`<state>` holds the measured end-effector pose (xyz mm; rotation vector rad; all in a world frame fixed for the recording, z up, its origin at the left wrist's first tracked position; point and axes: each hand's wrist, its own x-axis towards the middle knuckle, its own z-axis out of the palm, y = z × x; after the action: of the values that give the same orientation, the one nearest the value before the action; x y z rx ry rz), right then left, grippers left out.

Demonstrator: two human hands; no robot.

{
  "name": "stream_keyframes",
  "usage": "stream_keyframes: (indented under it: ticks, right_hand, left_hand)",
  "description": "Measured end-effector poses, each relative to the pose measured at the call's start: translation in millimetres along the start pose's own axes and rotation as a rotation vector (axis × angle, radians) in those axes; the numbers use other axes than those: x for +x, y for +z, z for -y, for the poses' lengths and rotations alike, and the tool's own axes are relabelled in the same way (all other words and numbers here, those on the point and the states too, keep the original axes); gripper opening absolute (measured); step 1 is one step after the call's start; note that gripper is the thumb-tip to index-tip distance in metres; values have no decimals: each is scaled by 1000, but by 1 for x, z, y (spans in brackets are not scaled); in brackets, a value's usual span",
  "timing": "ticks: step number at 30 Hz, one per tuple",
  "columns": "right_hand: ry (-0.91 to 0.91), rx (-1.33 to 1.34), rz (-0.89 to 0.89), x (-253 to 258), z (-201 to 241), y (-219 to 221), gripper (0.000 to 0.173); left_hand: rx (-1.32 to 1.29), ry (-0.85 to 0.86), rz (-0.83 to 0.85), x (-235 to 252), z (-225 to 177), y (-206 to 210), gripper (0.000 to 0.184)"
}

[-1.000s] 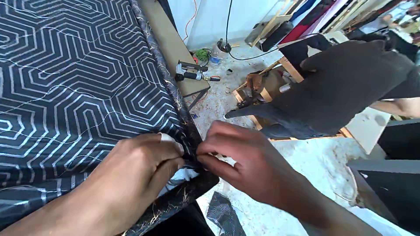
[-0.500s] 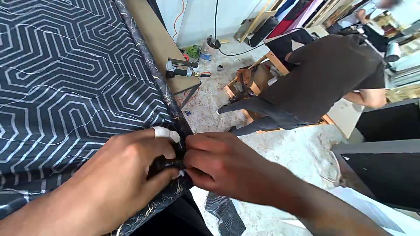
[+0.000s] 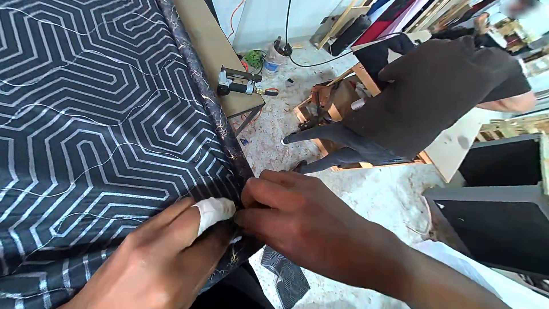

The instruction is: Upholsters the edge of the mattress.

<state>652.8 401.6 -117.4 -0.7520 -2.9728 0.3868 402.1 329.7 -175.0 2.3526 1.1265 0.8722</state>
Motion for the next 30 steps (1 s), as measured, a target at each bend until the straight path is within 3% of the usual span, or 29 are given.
stream_keyframes:
  ticks: [3, 12, 16, 23, 30]
  right_hand:
    - [-42, -83, 23, 8, 1, -1, 21]
    - [-68, -81, -8, 13, -8, -5, 21]
    - [-179, 34, 16, 10, -16, -4, 20]
    - [-318, 102, 173, 16, -20, -11, 19]
    - [-316, 0, 336, 11, -19, -19, 18]
  left_hand:
    - [95, -49, 37, 8, -1, 1, 26]
    - [-40, 9, -116, 15, 2, 5, 10]
    - [-6, -83, 57, 12, -5, -1, 19]
    - [-189, -50, 115, 10, -4, 5, 14]
    - [-219, 0, 430, 12, 7, -16, 31]
